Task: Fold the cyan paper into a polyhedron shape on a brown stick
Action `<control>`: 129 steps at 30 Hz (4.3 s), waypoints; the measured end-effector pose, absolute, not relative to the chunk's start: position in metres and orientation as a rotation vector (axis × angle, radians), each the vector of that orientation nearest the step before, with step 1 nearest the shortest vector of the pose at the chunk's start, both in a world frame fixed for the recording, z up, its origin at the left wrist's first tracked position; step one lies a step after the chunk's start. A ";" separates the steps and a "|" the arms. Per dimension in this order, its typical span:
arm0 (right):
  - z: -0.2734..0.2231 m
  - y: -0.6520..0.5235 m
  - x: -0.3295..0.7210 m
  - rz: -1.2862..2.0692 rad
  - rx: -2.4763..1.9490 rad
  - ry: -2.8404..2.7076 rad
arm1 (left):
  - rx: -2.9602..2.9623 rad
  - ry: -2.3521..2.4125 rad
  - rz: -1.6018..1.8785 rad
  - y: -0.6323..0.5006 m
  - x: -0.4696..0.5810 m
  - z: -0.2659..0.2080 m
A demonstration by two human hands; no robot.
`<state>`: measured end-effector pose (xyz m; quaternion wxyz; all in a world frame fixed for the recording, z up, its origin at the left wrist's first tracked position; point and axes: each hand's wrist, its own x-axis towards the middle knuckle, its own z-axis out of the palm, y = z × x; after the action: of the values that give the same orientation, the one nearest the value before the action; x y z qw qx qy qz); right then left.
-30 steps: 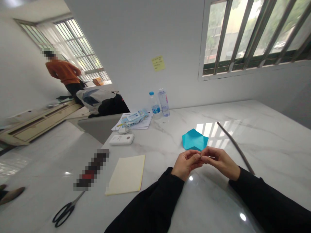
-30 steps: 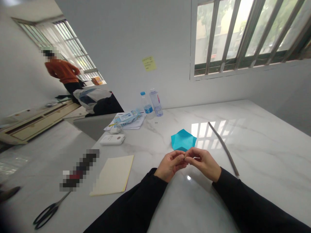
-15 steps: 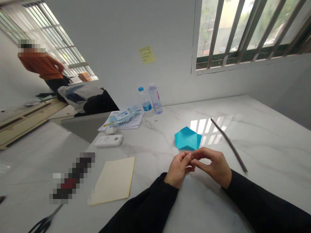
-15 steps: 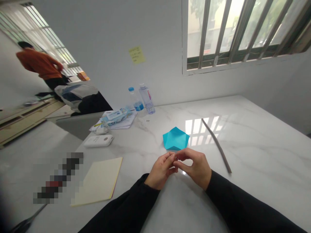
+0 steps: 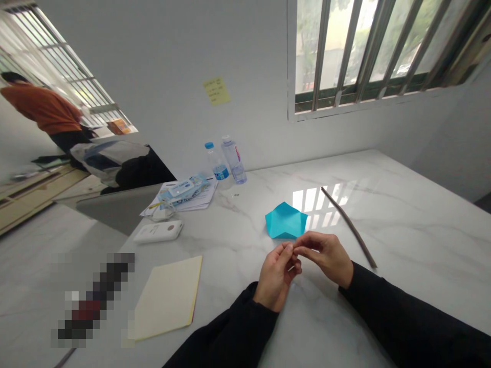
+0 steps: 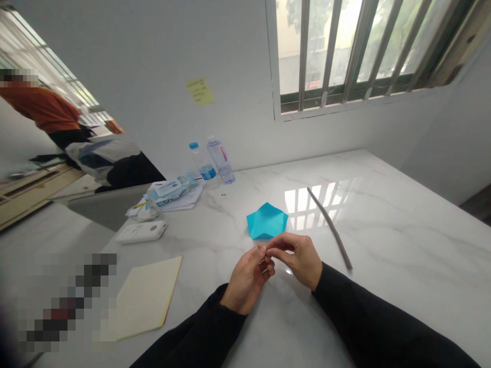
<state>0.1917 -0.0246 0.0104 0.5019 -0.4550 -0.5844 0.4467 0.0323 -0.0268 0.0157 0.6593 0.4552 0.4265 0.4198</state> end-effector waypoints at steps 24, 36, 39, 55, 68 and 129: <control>0.000 -0.001 0.214 1.162 -1.206 -1.489 | 1.023 0.888 1.164 0.043 -0.029 0.048; 0.021 -0.008 0.225 0.994 -0.986 -1.512 | 0.884 0.781 0.849 0.028 -0.010 0.040; 0.009 -0.008 0.221 1.057 -1.031 -1.454 | 0.932 0.872 0.867 0.023 -0.002 0.036; 0.001 -0.002 0.227 0.956 -1.167 -1.395 | 1.339 1.104 0.934 0.018 0.002 0.019; 0.008 -0.013 0.203 1.066 -1.082 -1.484 | 1.059 1.022 1.151 0.011 0.020 0.020; 0.009 -0.010 0.210 1.064 -1.180 -1.384 | 0.978 0.838 1.037 -0.002 0.028 0.034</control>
<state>0.2099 -0.0097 0.0087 0.4942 -0.4869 -0.5709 0.4390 0.0284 -0.0019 0.0336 0.6774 0.4352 0.3729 0.4612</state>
